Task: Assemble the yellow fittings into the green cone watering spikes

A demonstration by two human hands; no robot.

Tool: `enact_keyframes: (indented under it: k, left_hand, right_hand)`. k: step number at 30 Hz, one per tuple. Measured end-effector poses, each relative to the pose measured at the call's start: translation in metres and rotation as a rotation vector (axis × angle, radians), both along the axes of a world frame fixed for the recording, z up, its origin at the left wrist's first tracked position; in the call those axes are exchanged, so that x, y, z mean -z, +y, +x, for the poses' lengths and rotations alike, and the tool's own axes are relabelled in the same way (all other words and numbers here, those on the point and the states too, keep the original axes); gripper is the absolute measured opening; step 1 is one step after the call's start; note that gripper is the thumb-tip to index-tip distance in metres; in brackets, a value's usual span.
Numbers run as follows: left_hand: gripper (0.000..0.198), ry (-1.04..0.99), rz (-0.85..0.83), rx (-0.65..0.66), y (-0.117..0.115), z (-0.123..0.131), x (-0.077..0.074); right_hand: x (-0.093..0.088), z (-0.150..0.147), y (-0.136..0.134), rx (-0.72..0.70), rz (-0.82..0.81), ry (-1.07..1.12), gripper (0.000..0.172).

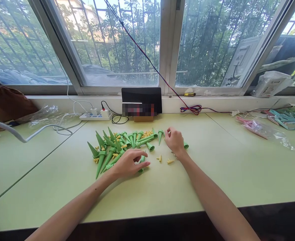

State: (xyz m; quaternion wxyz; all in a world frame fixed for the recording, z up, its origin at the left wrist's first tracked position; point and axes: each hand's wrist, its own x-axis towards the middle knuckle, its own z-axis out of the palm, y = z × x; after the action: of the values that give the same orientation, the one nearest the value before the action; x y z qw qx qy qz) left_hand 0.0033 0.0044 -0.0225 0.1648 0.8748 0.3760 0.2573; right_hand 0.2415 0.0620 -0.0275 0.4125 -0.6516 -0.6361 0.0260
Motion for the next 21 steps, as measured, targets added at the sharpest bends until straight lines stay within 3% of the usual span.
enact_keyframes:
  k: [5, 12, 21]
  left_hand:
    - [0.035, 0.108, 0.048, -0.009, -0.001, 0.0, 0.004]
    - [0.04, 0.075, 0.031, -0.168, 0.002, 0.001, 0.005]
    - [0.036, -0.058, 0.003, -0.22, 0.0, 0.002, 0.002]
  right_hand:
    - [-0.001, 0.01, 0.005, 0.038, 0.031, 0.019, 0.022]
    - [-0.004, 0.008, 0.0, -0.005, -0.147, -0.142, 0.013]
    - [-0.001, -0.006, -0.006, -0.115, -0.277, -0.294, 0.031]
